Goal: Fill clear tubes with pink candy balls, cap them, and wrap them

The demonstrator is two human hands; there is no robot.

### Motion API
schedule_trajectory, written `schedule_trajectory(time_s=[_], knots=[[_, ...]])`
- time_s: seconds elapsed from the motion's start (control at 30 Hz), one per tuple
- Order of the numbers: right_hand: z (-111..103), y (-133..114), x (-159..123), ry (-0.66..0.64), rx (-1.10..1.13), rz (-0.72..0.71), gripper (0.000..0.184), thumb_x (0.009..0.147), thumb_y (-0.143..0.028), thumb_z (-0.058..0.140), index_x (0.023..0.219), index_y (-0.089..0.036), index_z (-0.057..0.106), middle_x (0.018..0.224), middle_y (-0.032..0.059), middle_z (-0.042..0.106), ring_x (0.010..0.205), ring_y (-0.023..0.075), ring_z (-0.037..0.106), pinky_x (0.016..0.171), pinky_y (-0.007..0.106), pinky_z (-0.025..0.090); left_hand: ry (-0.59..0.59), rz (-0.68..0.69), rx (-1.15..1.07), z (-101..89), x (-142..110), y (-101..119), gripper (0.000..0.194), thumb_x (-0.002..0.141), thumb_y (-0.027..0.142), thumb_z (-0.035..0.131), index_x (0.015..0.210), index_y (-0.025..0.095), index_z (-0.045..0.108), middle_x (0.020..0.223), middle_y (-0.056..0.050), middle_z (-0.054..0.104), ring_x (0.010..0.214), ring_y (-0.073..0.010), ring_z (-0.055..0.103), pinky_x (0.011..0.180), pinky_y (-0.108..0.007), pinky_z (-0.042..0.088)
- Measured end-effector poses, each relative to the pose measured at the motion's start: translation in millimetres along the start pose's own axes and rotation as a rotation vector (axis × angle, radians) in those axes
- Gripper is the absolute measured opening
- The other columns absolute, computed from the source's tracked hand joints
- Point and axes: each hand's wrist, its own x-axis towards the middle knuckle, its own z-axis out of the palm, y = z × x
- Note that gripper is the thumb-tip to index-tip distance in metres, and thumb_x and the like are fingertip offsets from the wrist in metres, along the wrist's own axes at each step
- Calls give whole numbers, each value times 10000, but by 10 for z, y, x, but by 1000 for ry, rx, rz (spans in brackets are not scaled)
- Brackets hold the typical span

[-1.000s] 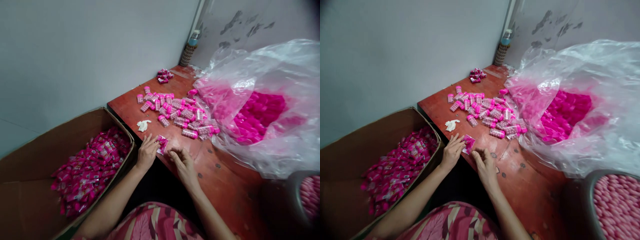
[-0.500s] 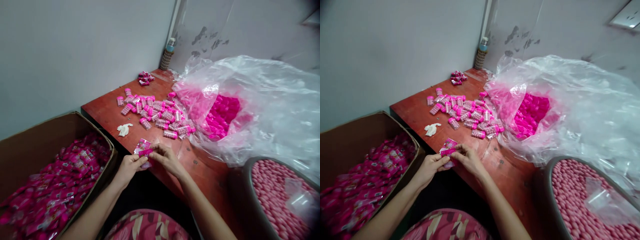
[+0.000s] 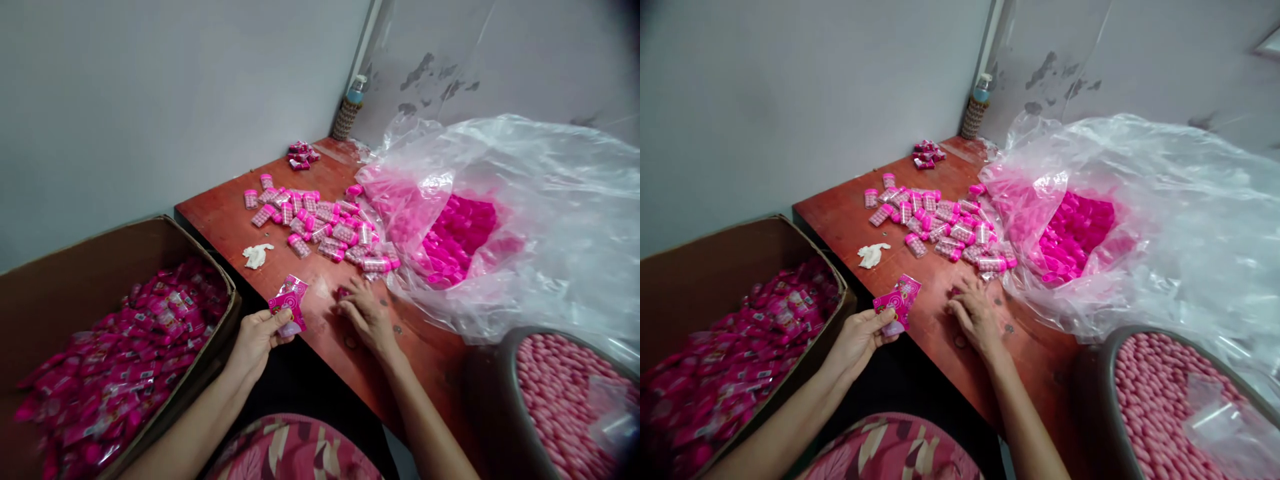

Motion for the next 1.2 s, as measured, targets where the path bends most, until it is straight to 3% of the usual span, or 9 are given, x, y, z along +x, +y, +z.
schedule_trajectory(time_s=[0.1, 0.23, 0.4, 0.6, 0.77, 0.9, 1.0, 1.1, 1.2], knots=[[-67, -103, -73, 146, -169, 255, 290, 837, -429, 469, 963, -192, 578, 1058, 113, 625, 991, 256, 579, 823, 393, 436, 19, -3, -38, 56, -22, 2, 340, 493, 329, 803, 641, 72, 636, 562, -38, 628, 488, -106, 569, 473, -219, 489], [-33, -269, -28, -74, -512, 503, 453, 762, -528, 508, 1034, -165, 518, 997, 149, 615, 851, 300, 608, 631, 358, 438, 33, 36, -82, 125, -22, -12, 346, 496, 332, 802, 649, 81, 619, 562, -27, 619, 480, -100, 561, 452, -211, 480], [-34, -286, 21, -206, -536, 573, 297, 770, -352, 494, 956, -126, 542, 897, 172, 615, 757, 291, 608, 606, 349, 400, 61, 50, -135, 82, 33, -60, 341, 526, 346, 789, 658, 90, 605, 550, -17, 604, 456, -89, 545, 423, -196, 462], [-38, -469, -25, -19, 441, 707, 177, 765, -350, 487, 836, -194, 529, 535, -25, 508, 443, 144, 469, 443, 259, 355, 55, 144, -62, 118, 24, -74, 343, 579, 395, 747, 616, 93, 587, 517, -6, 569, 433, -82, 513, 417, -203, 450], [196, -847, -11, -108, 1021, 740, 246, 630, -309, 710, 704, -179, 514, 470, -63, 469, 398, 86, 405, 385, 205, 312, -31, 189, 103, 168, -97, -200, 369, 633, 454, 685, 657, 88, 642, 516, -23, 583, 435, -106, 525, 441, -230, 456], [273, -952, 25, 20, 986, 816, 269, 560, -253, 762, 680, -178, 533, 473, -75, 447, 395, 72, 395, 375, 197, 322, -48, 195, 340, -143, -157, -467, 482, 746, 554, 499, 711, 108, 678, 671, -119, 673, 599, -222, 635, 584, -347, 511], [267, -946, 71, 92, 921, 837, 313, 496, -223, 789, 713, -181, 567, 511, -65, 469, 415, 76, 412, 381, 202, 350, 59, 401, 801, -559, -111, -721, 470, 678, 465, 629, 1045, 173, 647, 1127, -138, 621, 1061, -313, 542, 938, -428, 380], [269, -965, 99, 66, 917, 822, 306, 469, -218, 796, 618, -186, 531, 471, -67, 438, 392, 74, 385, 358, 204, 324, 89, 263, 1087, -927, -71, -878, 702, 673, 361, 640, 1307, 159, 417, 1413, -136, 311, 1290, -322, 281, 1043, -473, 214], [294, -999, 91, 7, 947, 813, 310, 509, -250, 781, 562, -194, 481, 446, -60, 442, 380, 87, 396, 356, 218, 318, -35, 194, 1112, -1060, -137, -799, 452, 730, 241, 554, 1176, 169, 569, 1373, -121, 385, 1235, -297, 388, 1011, -431, 290]])
